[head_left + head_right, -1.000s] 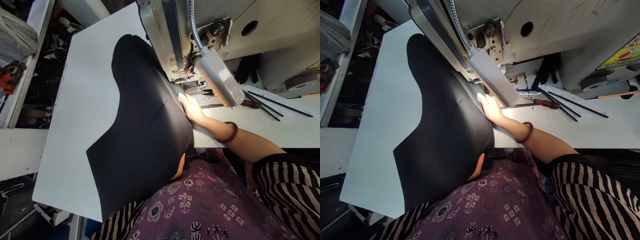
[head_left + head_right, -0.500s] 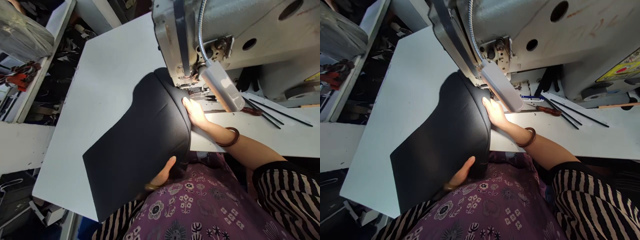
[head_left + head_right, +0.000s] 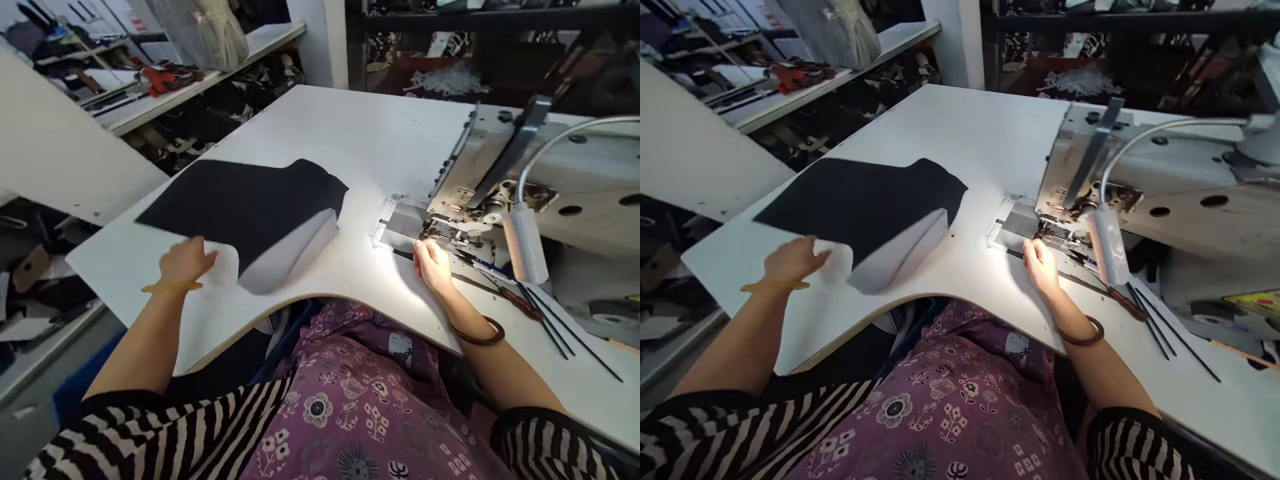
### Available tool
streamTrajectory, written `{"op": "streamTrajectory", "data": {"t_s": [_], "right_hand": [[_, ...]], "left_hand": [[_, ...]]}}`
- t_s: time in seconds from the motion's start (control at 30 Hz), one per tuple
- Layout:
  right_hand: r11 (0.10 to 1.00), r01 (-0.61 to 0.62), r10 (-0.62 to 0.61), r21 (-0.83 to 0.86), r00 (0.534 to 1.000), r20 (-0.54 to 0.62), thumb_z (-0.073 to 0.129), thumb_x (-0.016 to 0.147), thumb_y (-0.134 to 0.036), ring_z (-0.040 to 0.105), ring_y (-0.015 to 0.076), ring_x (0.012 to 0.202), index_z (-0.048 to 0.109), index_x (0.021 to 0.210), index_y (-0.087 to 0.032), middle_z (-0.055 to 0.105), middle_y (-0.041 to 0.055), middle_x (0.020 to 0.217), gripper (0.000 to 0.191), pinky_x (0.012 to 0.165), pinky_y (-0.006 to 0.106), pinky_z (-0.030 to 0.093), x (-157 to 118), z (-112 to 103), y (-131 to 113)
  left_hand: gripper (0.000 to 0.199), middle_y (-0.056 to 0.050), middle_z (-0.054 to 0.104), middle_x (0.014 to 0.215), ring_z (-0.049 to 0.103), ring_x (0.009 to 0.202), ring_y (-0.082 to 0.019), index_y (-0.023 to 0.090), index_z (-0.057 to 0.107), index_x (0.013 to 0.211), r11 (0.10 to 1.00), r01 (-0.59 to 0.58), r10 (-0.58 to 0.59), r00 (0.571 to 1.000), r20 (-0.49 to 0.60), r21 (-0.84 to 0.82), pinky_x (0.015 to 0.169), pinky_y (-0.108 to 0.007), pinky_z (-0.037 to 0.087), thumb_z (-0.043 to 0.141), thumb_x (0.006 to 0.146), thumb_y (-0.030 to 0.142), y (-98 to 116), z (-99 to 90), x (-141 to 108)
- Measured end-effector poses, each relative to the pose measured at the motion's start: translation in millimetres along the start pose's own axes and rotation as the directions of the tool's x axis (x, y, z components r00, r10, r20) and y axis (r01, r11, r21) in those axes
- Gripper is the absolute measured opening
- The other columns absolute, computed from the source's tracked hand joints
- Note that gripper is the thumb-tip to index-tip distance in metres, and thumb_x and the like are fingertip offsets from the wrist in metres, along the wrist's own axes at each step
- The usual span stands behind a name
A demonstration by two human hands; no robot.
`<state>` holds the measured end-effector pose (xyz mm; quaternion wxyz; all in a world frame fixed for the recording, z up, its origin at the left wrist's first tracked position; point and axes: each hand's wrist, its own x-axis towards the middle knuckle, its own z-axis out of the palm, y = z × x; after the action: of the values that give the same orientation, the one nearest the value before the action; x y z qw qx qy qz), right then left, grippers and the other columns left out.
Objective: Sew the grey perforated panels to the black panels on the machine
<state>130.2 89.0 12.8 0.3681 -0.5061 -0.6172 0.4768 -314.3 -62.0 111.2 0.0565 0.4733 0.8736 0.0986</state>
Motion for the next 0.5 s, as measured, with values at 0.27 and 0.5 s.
{"op": "streamTrajectory", "data": {"t_s": [0.27, 0.5], "right_hand": [[0.999, -0.016, 0.02, -0.043, 0.995, 0.1, 0.061, 0.068, -0.074, 0.044, 0.0092, 0.041, 0.046, 0.074, -0.023, 0.052, -0.0059, 0.054, 0.054, 0.04, 0.026, 0.038, -32, 20, -47], [0.978, 0.173, -0.207, 0.119, 0.883, 0.422, 0.063, 0.084, -0.028, 0.047, 0.0095, 0.045, 0.057, 0.089, -0.031, 0.052, -0.0055, 0.055, 0.008, 0.037, 0.021, 0.036, -160, 28, -200]], "left_hand": [[0.066, -0.014, 0.021, 0.16, 0.019, 0.145, -0.039, 0.017, 0.032, 0.149, 0.989, -0.142, 0.132, 0.969, 0.207, 0.035, 0.108, -0.07, 0.02, 0.031, 0.095, 0.057, 104, 46.0, 90], [0.079, -0.015, 0.004, 0.162, 0.002, 0.15, -0.032, 0.014, 0.013, 0.155, 0.885, -0.46, 0.413, 0.848, 0.332, 0.073, 0.118, -0.059, 0.007, 0.025, 0.094, 0.063, 138, 115.2, 109]]}}
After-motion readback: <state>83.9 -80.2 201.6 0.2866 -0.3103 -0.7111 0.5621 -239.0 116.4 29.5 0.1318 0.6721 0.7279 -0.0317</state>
